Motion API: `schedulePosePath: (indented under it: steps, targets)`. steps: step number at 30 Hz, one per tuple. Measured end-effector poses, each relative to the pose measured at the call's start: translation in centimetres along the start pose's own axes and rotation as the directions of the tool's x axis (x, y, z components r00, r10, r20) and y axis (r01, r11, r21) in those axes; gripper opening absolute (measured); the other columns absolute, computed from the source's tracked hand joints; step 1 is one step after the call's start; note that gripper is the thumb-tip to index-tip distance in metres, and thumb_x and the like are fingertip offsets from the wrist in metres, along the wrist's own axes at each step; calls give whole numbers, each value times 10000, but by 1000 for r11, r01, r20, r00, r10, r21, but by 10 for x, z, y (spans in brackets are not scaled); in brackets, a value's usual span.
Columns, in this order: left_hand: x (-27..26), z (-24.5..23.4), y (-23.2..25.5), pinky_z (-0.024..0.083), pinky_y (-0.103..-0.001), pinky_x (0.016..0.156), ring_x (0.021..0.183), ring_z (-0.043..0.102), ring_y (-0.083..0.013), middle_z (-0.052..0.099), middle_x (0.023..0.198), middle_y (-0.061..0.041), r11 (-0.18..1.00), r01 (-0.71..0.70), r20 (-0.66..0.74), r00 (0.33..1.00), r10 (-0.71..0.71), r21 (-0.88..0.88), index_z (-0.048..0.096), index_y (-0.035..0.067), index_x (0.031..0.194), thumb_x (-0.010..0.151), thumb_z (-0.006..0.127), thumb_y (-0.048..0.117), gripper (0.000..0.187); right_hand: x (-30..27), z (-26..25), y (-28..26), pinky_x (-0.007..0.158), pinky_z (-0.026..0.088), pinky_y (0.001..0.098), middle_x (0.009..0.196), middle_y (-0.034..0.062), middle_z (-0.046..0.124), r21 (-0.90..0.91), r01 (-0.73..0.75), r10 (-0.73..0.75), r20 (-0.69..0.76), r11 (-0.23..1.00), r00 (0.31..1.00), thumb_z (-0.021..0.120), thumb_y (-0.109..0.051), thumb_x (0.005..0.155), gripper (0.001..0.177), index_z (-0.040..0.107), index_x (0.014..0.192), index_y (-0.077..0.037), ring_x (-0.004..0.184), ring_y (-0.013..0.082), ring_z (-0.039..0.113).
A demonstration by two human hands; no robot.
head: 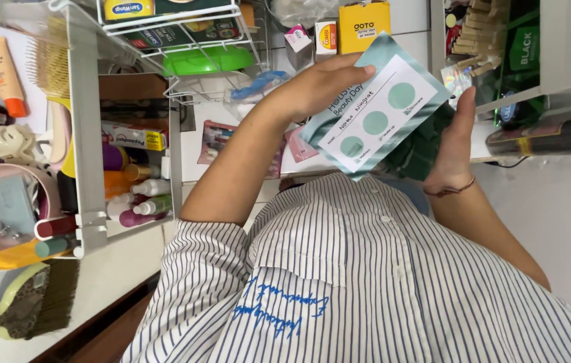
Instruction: The person wipes and sorts various small items on a cluttered countertop, including makeup brushes, a face mask packet, a hanger, a paper, wooden clothespins, and a green sachet. They use a green cloth to wipe each item and place them back on the counter or into a white basket.
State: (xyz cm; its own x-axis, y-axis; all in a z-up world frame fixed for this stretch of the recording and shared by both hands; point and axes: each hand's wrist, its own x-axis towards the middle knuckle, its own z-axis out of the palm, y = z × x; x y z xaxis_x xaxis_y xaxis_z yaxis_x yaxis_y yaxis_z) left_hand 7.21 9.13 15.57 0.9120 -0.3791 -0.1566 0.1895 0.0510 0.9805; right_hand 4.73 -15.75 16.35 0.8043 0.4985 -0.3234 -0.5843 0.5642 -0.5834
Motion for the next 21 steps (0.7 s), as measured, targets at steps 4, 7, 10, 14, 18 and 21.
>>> schedulePosePath:
  steps: [4, 7, 10, 14, 18, 21]
  targets:
    - [6, -1, -6, 561, -266, 897, 1018, 697, -112, 743, 1177, -58, 998, -28, 38, 999, 30, -49, 617, 40, 1381, 1054, 548, 316, 433, 0, -9, 2, 1141, 487, 418, 1472, 98, 592, -165, 25, -17, 50, 986, 999, 500, -504, 1024, 677, 448, 1526, -51, 1326, 240, 609]
    - [8, 0, -10, 566, -268, 890, 1013, 696, -108, 739, 1160, -56, 996, -50, 32, 998, 53, -73, 621, 32, 1365, 1063, 548, 313, 418, 4, -17, -1, 1125, 495, 406, 1430, 111, 605, -200, -9, 20, 56, 980, 998, 596, -332, 1038, 573, 463, 1503, -26, 1299, 237, 609]
    - [10, 3, -9, 573, -256, 840, 962, 691, -81, 737, 1082, -26, 989, -141, -7, 990, 141, 53, 637, 35, 1296, 1078, 540, 331, 380, 8, -16, -4, 1083, 523, 390, 1368, 119, 636, -210, -21, 21, -1, 978, 1000, 608, -255, 1027, 508, 494, 1461, -18, 1247, 233, 637]
    - [4, 10, -4, 526, -264, 682, 782, 604, -65, 662, 865, -4, 930, -234, -112, 955, 274, 282, 652, 25, 1100, 1098, 563, 340, 327, 10, -11, -6, 1063, 539, 374, 1331, 109, 659, -209, -20, 12, -41, 978, 999, 600, -250, 1023, 481, 510, 1436, -20, 1216, 220, 661]
    - [1, 10, 3, 505, -265, 620, 700, 600, -55, 642, 768, 4, 882, -261, -164, 924, 346, 393, 641, 26, 998, 1067, 593, 340, 325, 12, -7, -7, 1054, 540, 374, 1322, 103, 656, -220, -1, -1, -10, 976, 1000, 608, -249, 1026, 480, 506, 1439, -27, 1210, 220, 659]
    - [-1, 7, 5, 475, -268, 588, 650, 558, -61, 601, 708, -3, 883, -204, -195, 931, 309, 423, 633, 27, 940, 1061, 590, 348, 346, 15, -5, -5, 1058, 540, 377, 1322, 105, 656, -228, -3, 0, -10, 974, 1000, 610, -247, 1025, 481, 505, 1439, -27, 1214, 220, 658]
